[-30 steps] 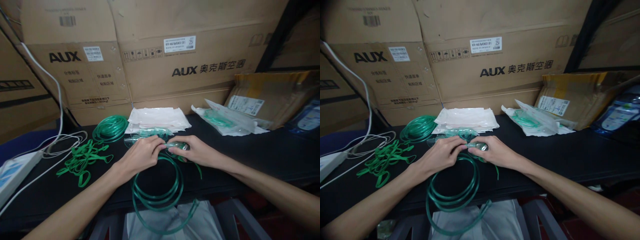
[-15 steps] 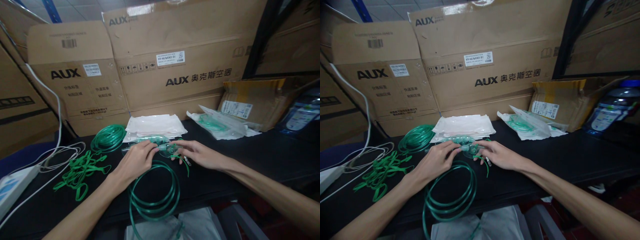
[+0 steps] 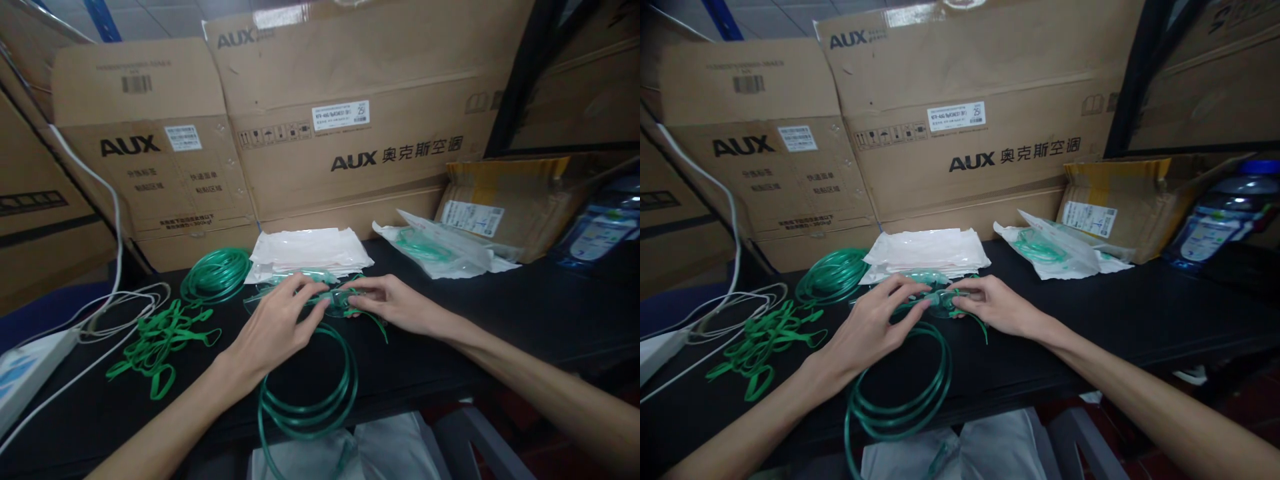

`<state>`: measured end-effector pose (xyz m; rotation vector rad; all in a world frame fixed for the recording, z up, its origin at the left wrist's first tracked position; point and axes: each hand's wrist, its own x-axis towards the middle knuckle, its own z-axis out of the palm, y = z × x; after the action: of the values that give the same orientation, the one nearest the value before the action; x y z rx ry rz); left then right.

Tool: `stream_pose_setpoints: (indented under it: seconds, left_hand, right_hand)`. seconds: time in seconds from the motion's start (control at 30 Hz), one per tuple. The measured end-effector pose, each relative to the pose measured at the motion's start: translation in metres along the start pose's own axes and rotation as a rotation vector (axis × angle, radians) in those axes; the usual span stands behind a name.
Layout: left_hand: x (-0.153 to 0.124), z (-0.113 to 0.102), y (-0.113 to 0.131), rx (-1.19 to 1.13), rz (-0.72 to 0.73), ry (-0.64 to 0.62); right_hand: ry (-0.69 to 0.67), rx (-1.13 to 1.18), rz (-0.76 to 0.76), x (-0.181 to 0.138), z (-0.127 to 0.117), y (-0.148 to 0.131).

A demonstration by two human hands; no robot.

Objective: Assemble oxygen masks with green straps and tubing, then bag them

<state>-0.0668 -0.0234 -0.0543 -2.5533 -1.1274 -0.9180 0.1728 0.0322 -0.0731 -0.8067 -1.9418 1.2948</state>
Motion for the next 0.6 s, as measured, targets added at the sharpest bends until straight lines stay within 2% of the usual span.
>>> stream_pose_setpoints:
  seconds: [0.23, 0.37, 0.43, 0.47, 0.57, 0.6]
  left_hand:
    - [0.01, -0.005, 0.017, 0.052, -0.054, -0.127]
    - [0.013, -0.028, 0.016, -0.054, -0.084, -0.006]
    - [-0.002, -0.044, 0.021, -0.101, 0.002, -0.032]
    - [-0.013, -0.051, 0.024, -0.11, 0.076, -0.097]
    - [-0.052, -0.069, 0.034, -0.02, 0.314, -0.276]
    - [-0.064, -0.073, 0.037, 0.036, 0.375, -0.275]
  right_hand:
    - [0.106, 0.043, -0.039, 0.0, -0.004, -0.008]
    - [0.263, 0.025, -0.069, -0.001, -0.013, -0.018]
    - [0.37, 0.015, -0.074, -0.001, -0.017, -0.021]
    - [0.404, 0.014, -0.075, 0.0, -0.017, -0.022]
    - [0.408, 0.019, -0.061, 0.001, -0.017, -0.021]
    - [0.394, 0.02, -0.055, 0.002, -0.016, -0.02]
